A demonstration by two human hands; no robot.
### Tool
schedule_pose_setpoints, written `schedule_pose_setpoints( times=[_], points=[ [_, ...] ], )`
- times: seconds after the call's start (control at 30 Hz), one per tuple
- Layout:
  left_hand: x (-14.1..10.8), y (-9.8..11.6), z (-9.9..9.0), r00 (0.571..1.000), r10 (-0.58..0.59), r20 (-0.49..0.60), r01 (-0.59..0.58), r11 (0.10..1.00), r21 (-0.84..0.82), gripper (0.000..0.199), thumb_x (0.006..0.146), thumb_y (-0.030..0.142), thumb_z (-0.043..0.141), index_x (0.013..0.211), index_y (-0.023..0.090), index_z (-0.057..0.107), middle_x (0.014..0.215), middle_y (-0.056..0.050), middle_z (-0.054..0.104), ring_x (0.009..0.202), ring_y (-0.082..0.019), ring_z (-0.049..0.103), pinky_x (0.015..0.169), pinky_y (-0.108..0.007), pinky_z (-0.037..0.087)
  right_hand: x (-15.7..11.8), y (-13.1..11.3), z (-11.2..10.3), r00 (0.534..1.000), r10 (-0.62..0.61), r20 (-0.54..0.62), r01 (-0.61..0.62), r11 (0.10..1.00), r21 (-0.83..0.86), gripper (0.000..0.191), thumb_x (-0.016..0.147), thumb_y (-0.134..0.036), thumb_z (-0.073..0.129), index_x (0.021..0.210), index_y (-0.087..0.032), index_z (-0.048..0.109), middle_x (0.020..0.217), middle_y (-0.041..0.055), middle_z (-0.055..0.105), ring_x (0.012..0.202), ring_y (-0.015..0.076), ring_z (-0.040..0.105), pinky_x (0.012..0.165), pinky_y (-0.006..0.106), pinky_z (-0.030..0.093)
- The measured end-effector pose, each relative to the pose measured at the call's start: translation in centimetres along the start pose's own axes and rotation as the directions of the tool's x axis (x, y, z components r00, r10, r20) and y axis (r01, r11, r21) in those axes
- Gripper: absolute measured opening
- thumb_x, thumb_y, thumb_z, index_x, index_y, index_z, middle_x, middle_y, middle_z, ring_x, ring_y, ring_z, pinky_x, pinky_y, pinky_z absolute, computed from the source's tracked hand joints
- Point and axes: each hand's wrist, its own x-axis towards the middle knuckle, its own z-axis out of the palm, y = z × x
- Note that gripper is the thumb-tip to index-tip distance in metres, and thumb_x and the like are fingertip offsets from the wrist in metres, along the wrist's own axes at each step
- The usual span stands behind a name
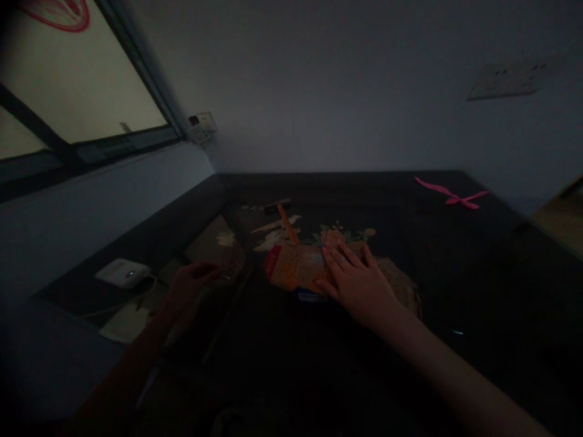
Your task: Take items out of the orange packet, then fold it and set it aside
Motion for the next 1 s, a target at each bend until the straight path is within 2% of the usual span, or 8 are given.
schedule_pose_setpoints(
  times=[0.1,0.23,0.4,0.53,0.7,1.0],
  points=[
    [-0.3,-0.8,0.8,1.000,0.011,0.008,-0.011,0.999,0.040,0.036,0.066,0.047,0.067,0.085,0.016,0.068,0.086,-0.007,0.073,0.077,-0.023,0.068,0.070,-0.033,0.053,0.0,0.0,0.0,1.000,0.006,0.004,-0.006,1.000,-0.004,0.060,0.095,-0.046,0.034,0.140,-0.006,0.042,0.142,0.0151,0.047,0.133,0.0341,0.037,0.104,0.061,0.028],
    [-0.3,-1.8,1.5,0.998,0.053,0.016,-0.055,0.984,0.172,0.031,0.074,0.045,0.060,0.085,0.017,0.067,0.084,-0.006,0.072,0.075,-0.022,0.066,0.070,-0.031,0.050,0.0,0.0,-0.1,1.000,0.013,0.012,-0.013,1.000,0.009,0.060,0.095,-0.048,0.032,0.139,-0.008,0.043,0.142,0.0146,0.047,0.132,0.0332,0.039,0.104,0.060,0.030],
    [0.2,-2.7,1.6,0.991,0.131,0.013,-0.129,0.945,0.302,0.023,0.074,0.039,0.060,0.084,0.019,0.067,0.082,-0.003,0.071,0.071,-0.019,0.064,0.069,-0.029,0.048,0.0,0.0,0.2,1.000,0.009,-0.024,-0.009,1.000,0.006,0.060,0.096,-0.048,0.028,0.138,-0.010,0.045,0.140,0.0142,0.049,0.132,0.0333,0.039,0.103,0.060,0.029],
    [0.3,-3.1,1.5,0.983,0.182,0.009,-0.172,0.910,0.376,0.024,0.077,0.037,0.059,0.092,0.020,0.068,0.092,-0.005,0.071,0.081,-0.021,0.065,0.077,-0.031,0.049,0.0,0.0,0.3,1.000,0.004,-0.026,-0.004,1.000,0.010,0.061,0.096,-0.048,0.029,0.139,-0.007,0.044,0.140,0.0157,0.049,0.132,0.0340,0.039,0.103,0.061,0.029],
    [0.1,-2.8,1.3,0.981,0.195,-0.004,-0.177,0.897,0.405,0.030,0.080,0.036,0.053,0.101,0.019,0.066,0.099,-0.007,0.070,0.084,-0.020,0.064,0.081,-0.031,0.048,0.0,0.0,0.1,1.000,0.013,-0.005,-0.013,0.999,0.041,0.060,0.095,-0.048,0.032,0.139,-0.009,0.043,0.141,0.0156,0.048,0.133,0.0336,0.037,0.104,0.060,0.027],
    [0.2,-3.0,1.3,0.971,0.236,0.027,-0.227,0.893,0.389,0.026,0.082,0.033,0.048,0.097,0.019,0.065,0.103,-0.009,0.068,0.096,-0.022,0.063,0.090,-0.035,0.047,0.0,0.0,0.0,1.000,0.013,-0.004,-0.012,0.997,0.074,0.061,0.095,-0.048,0.029,0.139,-0.009,0.044,0.140,0.0164,0.049,0.133,0.0344,0.036,0.105,0.061,0.025]
  ],
)
